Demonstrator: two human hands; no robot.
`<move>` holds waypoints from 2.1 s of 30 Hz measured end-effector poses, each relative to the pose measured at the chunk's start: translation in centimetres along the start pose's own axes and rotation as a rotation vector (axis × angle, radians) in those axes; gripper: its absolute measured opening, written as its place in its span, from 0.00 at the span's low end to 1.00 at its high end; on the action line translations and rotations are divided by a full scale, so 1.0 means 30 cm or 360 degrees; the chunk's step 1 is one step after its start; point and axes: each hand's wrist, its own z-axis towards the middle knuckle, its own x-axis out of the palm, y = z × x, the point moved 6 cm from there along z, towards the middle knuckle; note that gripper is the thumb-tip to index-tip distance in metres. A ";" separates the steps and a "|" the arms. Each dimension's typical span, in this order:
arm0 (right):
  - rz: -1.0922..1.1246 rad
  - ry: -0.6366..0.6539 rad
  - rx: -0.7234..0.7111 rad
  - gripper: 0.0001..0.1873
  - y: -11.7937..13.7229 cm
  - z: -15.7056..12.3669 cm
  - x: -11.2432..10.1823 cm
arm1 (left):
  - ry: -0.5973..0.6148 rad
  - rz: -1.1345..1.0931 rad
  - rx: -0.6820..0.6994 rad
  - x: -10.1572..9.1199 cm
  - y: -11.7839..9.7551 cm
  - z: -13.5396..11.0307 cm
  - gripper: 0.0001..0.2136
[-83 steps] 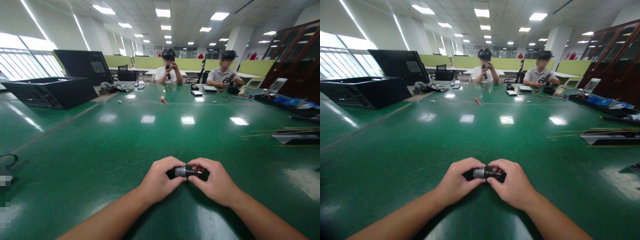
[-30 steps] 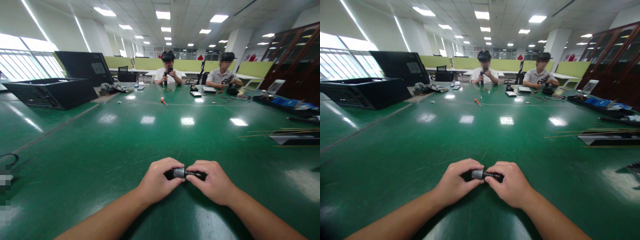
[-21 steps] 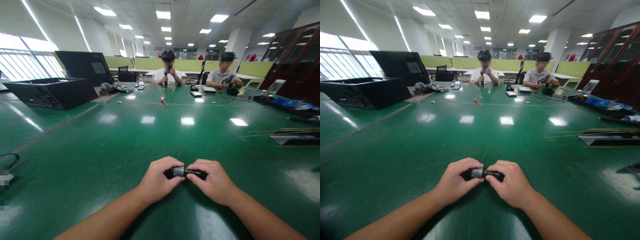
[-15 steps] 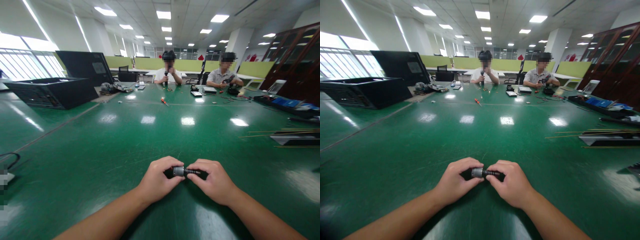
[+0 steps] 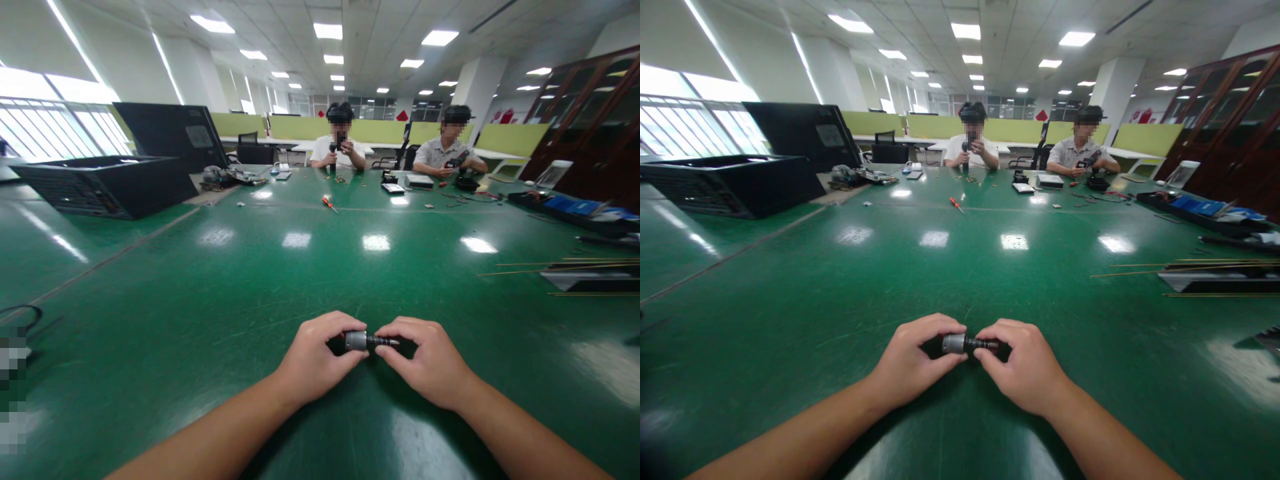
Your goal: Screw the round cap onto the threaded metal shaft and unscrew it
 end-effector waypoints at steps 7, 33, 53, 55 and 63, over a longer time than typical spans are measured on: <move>-0.0010 0.0007 0.0010 0.06 0.003 0.000 0.001 | -0.0002 0.0011 0.0019 0.002 0.004 -0.001 0.13; -0.0022 -0.0042 0.0012 0.05 -0.005 0.002 -0.012 | -0.0058 0.0047 -0.0005 -0.013 0.008 -0.001 0.13; 0.0012 -0.0059 0.0020 0.04 -0.022 0.006 -0.030 | -0.0088 0.0084 -0.0031 -0.021 0.012 0.001 0.13; 0.0015 -0.0058 0.0033 0.04 -0.024 0.006 -0.031 | -0.0091 0.0085 -0.0044 -0.021 0.012 0.001 0.13; 0.0022 -0.0060 0.0049 0.04 -0.027 0.006 -0.034 | -0.0094 0.0070 -0.0064 -0.023 0.017 0.002 0.14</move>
